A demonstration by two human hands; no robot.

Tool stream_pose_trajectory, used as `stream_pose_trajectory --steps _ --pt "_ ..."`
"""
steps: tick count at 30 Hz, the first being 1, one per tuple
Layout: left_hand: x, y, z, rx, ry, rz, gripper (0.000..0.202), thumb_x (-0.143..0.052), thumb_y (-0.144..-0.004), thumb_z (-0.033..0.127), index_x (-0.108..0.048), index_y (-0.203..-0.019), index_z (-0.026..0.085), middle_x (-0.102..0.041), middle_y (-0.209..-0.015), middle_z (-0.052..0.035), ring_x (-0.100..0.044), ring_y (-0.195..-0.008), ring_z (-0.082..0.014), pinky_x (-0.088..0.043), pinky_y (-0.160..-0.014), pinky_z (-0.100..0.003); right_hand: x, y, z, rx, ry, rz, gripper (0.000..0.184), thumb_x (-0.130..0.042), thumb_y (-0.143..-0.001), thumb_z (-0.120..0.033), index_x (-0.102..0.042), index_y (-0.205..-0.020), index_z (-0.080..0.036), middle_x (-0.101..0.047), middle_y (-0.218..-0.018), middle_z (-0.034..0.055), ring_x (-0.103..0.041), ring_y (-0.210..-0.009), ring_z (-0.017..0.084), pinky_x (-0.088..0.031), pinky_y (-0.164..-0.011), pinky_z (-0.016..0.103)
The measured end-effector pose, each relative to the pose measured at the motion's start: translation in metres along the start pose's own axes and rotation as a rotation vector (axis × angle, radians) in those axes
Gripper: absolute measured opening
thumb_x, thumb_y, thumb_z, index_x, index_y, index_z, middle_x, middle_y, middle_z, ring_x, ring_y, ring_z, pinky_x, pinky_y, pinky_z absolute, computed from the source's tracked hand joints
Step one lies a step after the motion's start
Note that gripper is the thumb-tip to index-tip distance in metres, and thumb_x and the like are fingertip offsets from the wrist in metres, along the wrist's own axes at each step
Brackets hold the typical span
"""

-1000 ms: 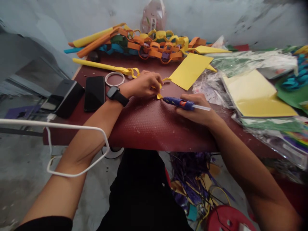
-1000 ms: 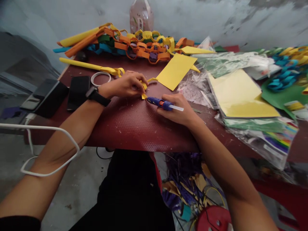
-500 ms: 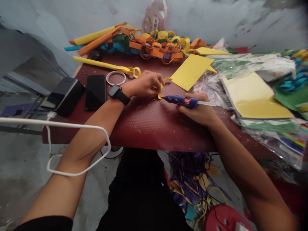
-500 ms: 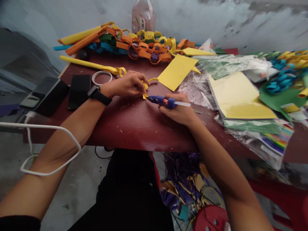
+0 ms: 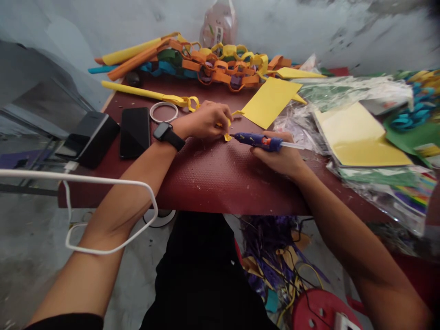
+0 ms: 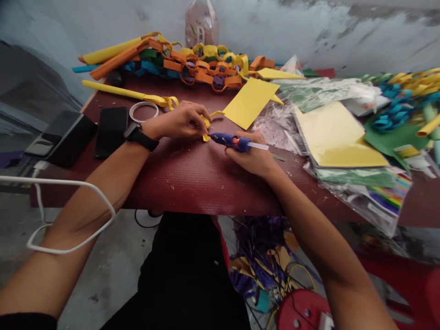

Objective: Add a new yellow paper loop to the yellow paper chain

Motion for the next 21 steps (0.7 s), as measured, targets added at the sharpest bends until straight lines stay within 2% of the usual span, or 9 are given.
stream_pose_trajectory --steps 7,12,21 --pt "0.0001 0.0003 -0.001 0.014 -0.01 -0.01 0.014 -0.076 -0.09 0.028 -0.088 -0.095 0.022 -0.081 -0.123 -0.0098 -0.074 -0.112 -0.0257 -0.054 -0.105 -0.044 -0.0006 0.0011 0.0035 -0.001 -0.039 -0.008 0.031 -0.073 -0.083 -0.024 -0.047 -0.066 -0.025 -0.044 -0.061 -0.0021 -0.037 -0.058 0.014 -0.031 -0.057 0.037" --pt "0.0002 0.0011 -0.001 0.041 0.023 -0.008 0.016 -0.076 -0.091 0.028 -0.088 -0.101 0.025 -0.079 -0.123 -0.0098 -0.074 -0.115 -0.0265 -0.053 -0.107 -0.045 0.0002 0.0004 0.0021 -0.005 -0.009 0.032 0.033 -0.073 -0.082 -0.027 -0.045 -0.065 -0.025 -0.044 -0.059 -0.0022 -0.037 -0.057 0.014 -0.033 -0.057 0.037" --pt "0.0009 0.0002 -0.0003 0.012 0.039 0.011 0.016 -0.077 -0.09 0.032 -0.089 -0.099 0.025 -0.082 -0.12 -0.0092 -0.074 -0.109 -0.0247 -0.056 -0.101 -0.042 -0.0038 -0.0006 -0.0025 -0.021 0.018 -0.011 0.037 -0.073 -0.082 -0.032 -0.04 -0.065 -0.026 -0.044 -0.061 -0.0013 -0.04 -0.06 0.017 -0.035 -0.057 0.037"
Point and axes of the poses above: each hand's wrist, its own y-axis away from the middle knuckle, its own x-axis out of the back of the hand, z = x × y, the point moved 3 cm from there along -y, towards the middle knuckle
